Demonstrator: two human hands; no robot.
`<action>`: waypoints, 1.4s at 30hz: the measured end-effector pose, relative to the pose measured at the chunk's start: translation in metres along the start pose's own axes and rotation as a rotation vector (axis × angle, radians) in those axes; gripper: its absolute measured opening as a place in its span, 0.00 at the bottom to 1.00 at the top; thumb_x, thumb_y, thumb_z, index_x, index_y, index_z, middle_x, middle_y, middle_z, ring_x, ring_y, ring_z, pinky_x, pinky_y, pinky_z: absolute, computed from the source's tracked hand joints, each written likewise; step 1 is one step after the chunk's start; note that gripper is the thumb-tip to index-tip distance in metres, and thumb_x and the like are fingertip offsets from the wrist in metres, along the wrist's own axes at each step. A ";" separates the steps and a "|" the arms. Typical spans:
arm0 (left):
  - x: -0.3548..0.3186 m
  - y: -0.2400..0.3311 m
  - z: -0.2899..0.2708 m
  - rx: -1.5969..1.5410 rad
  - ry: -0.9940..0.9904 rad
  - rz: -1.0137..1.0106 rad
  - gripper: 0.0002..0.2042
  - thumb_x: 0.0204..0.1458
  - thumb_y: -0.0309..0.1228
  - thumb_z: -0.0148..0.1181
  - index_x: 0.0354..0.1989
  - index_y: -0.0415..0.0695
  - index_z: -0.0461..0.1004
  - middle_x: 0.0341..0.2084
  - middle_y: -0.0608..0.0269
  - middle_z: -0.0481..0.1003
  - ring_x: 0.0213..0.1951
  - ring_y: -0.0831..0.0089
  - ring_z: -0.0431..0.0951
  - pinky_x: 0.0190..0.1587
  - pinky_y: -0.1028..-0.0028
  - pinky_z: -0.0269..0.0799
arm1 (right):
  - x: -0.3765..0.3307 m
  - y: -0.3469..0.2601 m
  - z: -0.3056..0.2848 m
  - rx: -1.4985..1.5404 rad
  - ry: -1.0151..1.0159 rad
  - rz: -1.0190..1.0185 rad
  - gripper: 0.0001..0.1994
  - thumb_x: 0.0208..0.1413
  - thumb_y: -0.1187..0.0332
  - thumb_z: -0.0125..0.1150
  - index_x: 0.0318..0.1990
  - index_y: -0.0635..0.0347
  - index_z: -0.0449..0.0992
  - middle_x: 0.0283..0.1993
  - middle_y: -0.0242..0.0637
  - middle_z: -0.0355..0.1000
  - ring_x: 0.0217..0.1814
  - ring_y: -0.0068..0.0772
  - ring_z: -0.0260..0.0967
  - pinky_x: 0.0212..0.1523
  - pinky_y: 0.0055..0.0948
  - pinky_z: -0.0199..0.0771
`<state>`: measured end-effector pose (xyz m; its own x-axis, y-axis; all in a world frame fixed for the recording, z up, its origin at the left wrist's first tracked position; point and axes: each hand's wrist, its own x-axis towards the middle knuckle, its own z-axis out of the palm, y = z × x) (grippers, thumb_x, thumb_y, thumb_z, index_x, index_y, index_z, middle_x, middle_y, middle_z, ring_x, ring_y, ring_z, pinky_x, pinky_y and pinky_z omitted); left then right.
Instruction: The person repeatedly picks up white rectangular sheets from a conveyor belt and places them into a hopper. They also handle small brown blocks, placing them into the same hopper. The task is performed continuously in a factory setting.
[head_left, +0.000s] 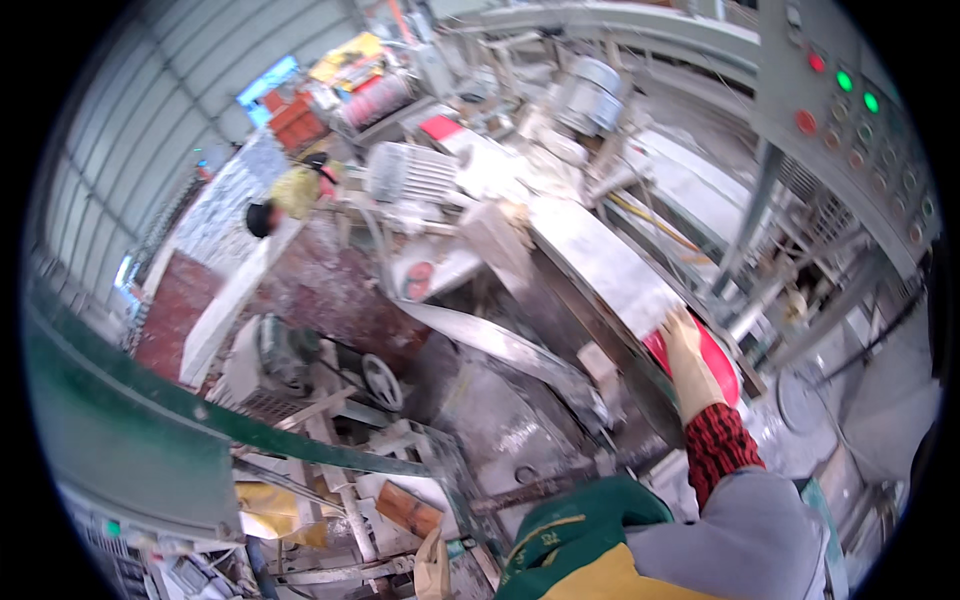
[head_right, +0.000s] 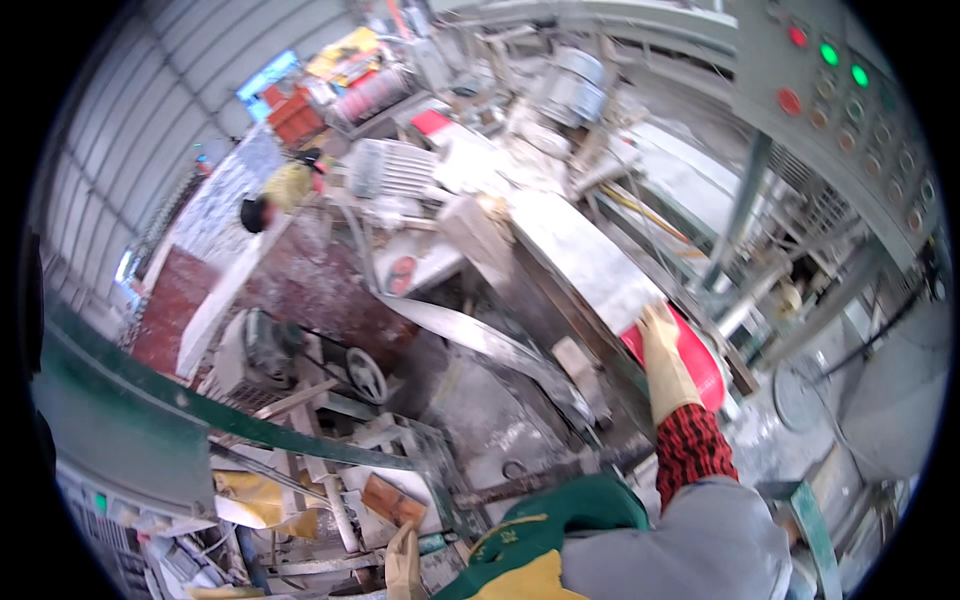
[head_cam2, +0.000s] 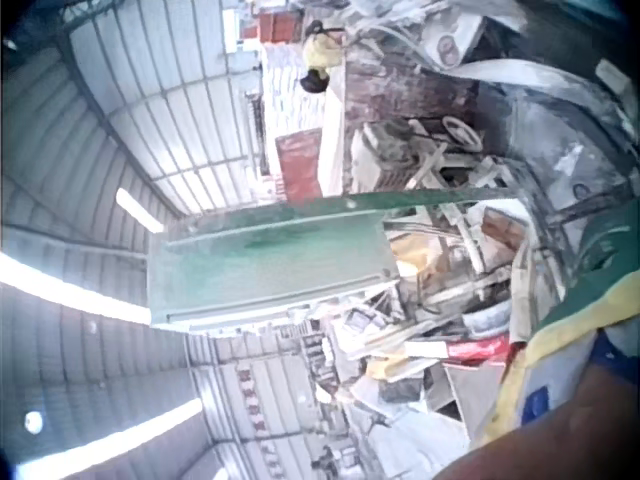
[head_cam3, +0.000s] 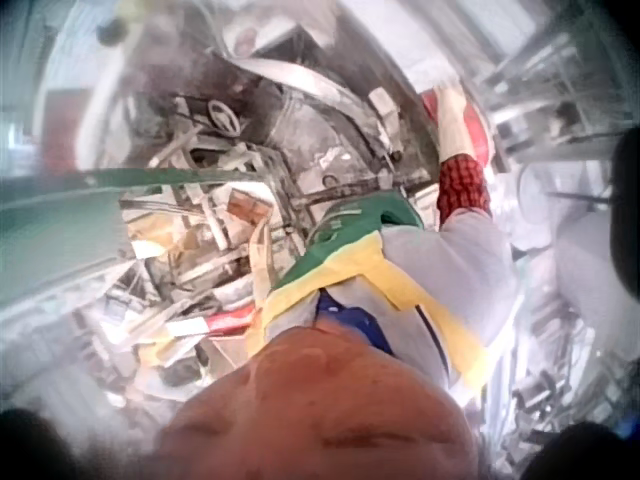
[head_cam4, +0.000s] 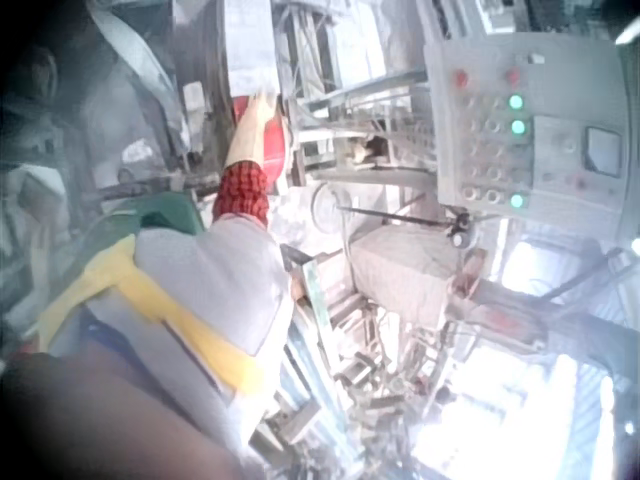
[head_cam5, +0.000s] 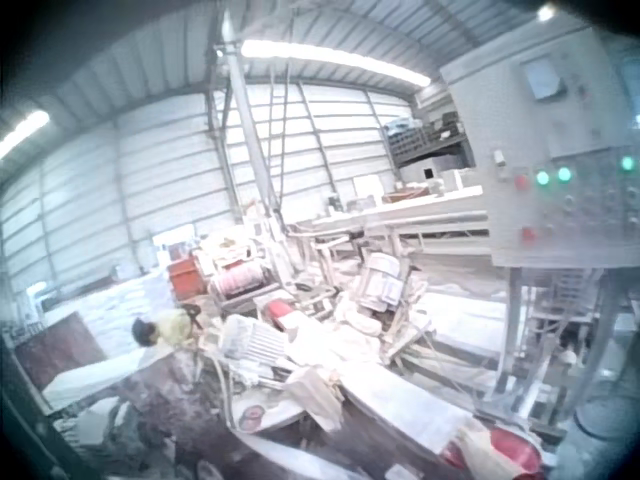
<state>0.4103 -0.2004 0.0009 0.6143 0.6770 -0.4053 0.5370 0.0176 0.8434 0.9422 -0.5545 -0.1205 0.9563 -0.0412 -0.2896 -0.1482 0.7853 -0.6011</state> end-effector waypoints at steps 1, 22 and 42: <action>-0.008 -0.011 -0.013 -0.017 0.068 0.026 0.23 0.52 0.28 0.58 0.56 0.36 0.64 0.56 0.46 0.65 0.58 0.59 0.65 0.60 0.67 0.57 | -0.002 0.007 0.005 -0.031 0.015 -0.027 0.24 0.61 0.67 0.44 0.66 0.52 0.54 0.57 0.46 0.63 0.51 0.41 0.66 0.56 0.39 0.65; -0.142 -0.177 -0.281 1.232 1.299 -0.561 0.36 0.54 0.62 0.41 0.58 0.42 0.66 0.55 0.48 0.67 0.54 0.48 0.66 0.54 0.52 0.62 | -0.311 0.175 0.137 -1.086 -0.878 0.406 0.21 0.57 0.68 0.54 0.59 0.61 0.66 0.46 0.38 0.74 0.39 0.22 0.71 0.40 0.21 0.73; -0.137 -0.179 -0.298 1.160 1.197 -0.494 0.33 0.54 0.58 0.43 0.58 0.42 0.66 0.55 0.48 0.67 0.56 0.53 0.65 0.57 0.55 0.59 | -0.328 0.182 0.092 -1.252 -0.919 0.482 0.21 0.54 0.63 0.56 0.56 0.55 0.70 0.31 0.32 0.75 0.30 0.20 0.69 0.32 0.20 0.69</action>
<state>0.0580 -0.0767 0.0105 -0.1659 0.9055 0.3906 0.9573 0.2430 -0.1568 0.6243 -0.3418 -0.0664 0.5147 0.7693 -0.3784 -0.1245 -0.3696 -0.9208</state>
